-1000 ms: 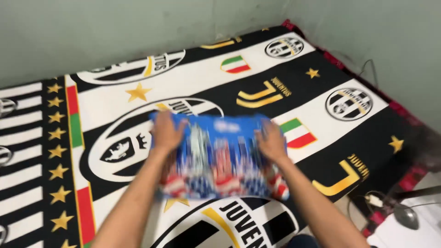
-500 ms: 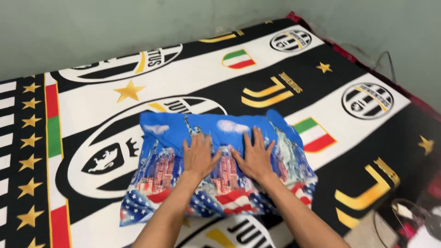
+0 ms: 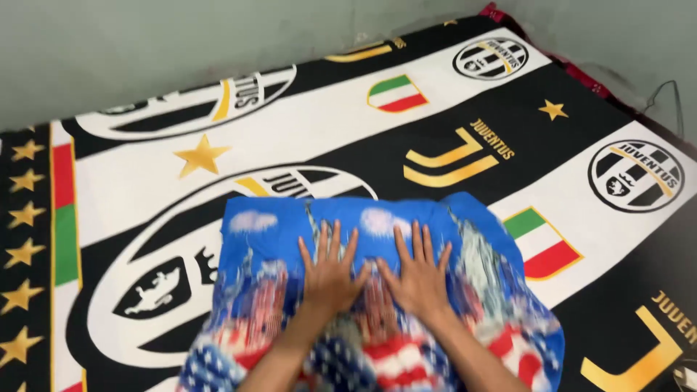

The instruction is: Replacing dirty pillowcases with clean ones on multiple pillows.

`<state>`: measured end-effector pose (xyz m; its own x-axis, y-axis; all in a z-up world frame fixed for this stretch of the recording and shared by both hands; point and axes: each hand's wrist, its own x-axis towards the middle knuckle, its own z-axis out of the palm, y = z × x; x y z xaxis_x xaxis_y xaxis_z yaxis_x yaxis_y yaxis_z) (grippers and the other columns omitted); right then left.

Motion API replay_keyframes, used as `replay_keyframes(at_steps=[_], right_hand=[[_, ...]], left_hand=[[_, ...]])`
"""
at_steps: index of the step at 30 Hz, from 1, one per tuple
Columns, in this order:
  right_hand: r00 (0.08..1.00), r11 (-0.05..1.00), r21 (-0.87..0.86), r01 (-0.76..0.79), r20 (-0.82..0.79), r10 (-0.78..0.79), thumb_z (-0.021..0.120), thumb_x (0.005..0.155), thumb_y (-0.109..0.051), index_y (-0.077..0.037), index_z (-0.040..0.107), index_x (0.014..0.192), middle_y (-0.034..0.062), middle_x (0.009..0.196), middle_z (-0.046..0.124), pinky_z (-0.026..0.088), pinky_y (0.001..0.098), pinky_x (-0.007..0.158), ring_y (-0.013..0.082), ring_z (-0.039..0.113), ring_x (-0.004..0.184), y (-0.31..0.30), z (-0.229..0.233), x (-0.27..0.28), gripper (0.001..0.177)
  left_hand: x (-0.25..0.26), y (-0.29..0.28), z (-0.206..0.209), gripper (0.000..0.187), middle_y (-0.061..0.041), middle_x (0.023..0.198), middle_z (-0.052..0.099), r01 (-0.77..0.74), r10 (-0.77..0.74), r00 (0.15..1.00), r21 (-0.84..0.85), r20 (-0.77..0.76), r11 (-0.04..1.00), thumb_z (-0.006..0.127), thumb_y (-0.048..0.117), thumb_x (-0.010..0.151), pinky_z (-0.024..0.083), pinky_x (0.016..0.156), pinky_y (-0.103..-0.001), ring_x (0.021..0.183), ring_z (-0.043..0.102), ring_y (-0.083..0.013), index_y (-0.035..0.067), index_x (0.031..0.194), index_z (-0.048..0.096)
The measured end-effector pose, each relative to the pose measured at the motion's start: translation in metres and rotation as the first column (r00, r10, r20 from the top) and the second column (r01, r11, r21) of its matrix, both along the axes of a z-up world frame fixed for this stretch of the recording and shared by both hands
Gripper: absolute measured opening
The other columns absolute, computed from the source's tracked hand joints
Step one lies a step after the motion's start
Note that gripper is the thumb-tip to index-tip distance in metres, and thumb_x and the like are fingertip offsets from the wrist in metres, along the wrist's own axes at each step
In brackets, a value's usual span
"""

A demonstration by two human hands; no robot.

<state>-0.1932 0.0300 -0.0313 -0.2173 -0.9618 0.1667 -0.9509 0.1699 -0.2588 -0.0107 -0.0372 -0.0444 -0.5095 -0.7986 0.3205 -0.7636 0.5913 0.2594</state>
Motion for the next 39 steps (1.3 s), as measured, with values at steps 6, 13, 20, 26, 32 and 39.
replay_keyframes(at_steps=[6, 13, 20, 26, 32, 39], right_hand=[[1.000, 0.996, 0.089, 0.023, 0.003, -0.023, 0.045, 0.094, -0.066, -0.022, 0.026, 0.160, 0.0211, 0.166, 0.016, -0.004, 0.0731, 0.113, 0.0376, 0.008, 0.154, -0.014, 0.004, -0.006, 0.082], [0.999, 0.996, 0.086, 0.033, 0.031, -0.036, 0.046, 0.094, -0.065, -0.023, 0.028, 0.160, 0.0178, 0.166, 0.019, 0.000, 0.0656, 0.118, 0.0347, 0.011, 0.155, 0.053, -0.001, 0.014, 0.081], [0.997, 0.944, 0.328, 0.033, 0.060, -0.056, 0.033, 0.097, -0.068, -0.028, 0.027, 0.161, 0.0102, 0.169, 0.016, 0.002, 0.0607, 0.124, 0.0288, 0.010, 0.158, 0.041, 0.026, -0.003, 0.075], [0.941, 0.869, 0.377, 0.321, -0.023, -0.338, 0.033, 0.092, -0.074, -0.033, 0.017, 0.162, 0.0117, 0.170, 0.006, 0.003, 0.0689, 0.117, 0.0332, 0.007, 0.156, 0.021, 0.032, -0.089, 0.083], [0.600, 0.750, 0.481, 0.454, 0.457, -0.656, 0.064, 0.068, -0.084, -0.001, 0.027, 0.157, 0.0278, 0.126, 0.067, 0.052, 0.0524, 0.107, 0.0388, 0.074, 0.109, 0.040, -0.013, -0.155, 0.127], [0.228, 0.765, 0.590, 0.258, 0.733, -0.641, 0.070, 0.077, -0.064, 0.011, 0.064, 0.123, 0.0222, 0.087, 0.081, 0.062, 0.0439, 0.073, 0.0302, 0.079, 0.070, 0.062, 0.005, -0.151, 0.088]], left_hand=[[-0.005, -0.010, -0.006, 0.074, -0.019, 0.163, 0.026, -0.011, 0.012, 1.000, 0.046, -0.015, 0.999, 0.053, 0.059, 0.094, 0.001, 0.112, -0.076, 0.150, 0.020, -0.0408, 0.019, 0.156, 0.038], [0.014, 0.047, 0.009, 0.075, -0.017, 0.164, 0.025, -0.006, -0.008, 0.997, 0.194, 0.073, 0.981, 0.051, 0.059, 0.094, 0.001, 0.116, -0.072, 0.153, 0.021, -0.0366, 0.021, 0.156, 0.036], [0.041, 0.013, 0.019, 0.077, -0.007, 0.171, 0.007, -0.072, -0.074, 0.953, 0.454, 0.295, 0.888, 0.023, 0.069, 0.102, -0.008, 0.123, -0.065, 0.159, 0.003, -0.0265, 0.021, 0.162, 0.019], [0.100, -0.024, 0.060, 0.085, -0.002, 0.172, -0.008, -0.440, 0.246, 0.880, 0.507, 0.405, 0.741, 0.019, 0.075, 0.091, 0.002, 0.118, -0.073, 0.158, -0.003, -0.0305, 0.032, 0.164, 0.005], [0.183, -0.061, -0.047, 0.129, -0.034, 0.139, 0.057, -0.461, 0.533, 0.827, 0.758, 0.179, 0.461, 0.048, 0.095, 0.072, 0.046, 0.114, -0.045, 0.130, 0.058, -0.0443, -0.008, 0.149, 0.041], [0.167, -0.037, 0.023, 0.097, -0.032, 0.111, 0.077, -0.094, 0.690, 0.720, 0.975, -0.074, 0.203, 0.076, 0.064, 0.073, 0.063, 0.090, -0.045, 0.098, 0.079, -0.0388, -0.019, 0.124, 0.066]])
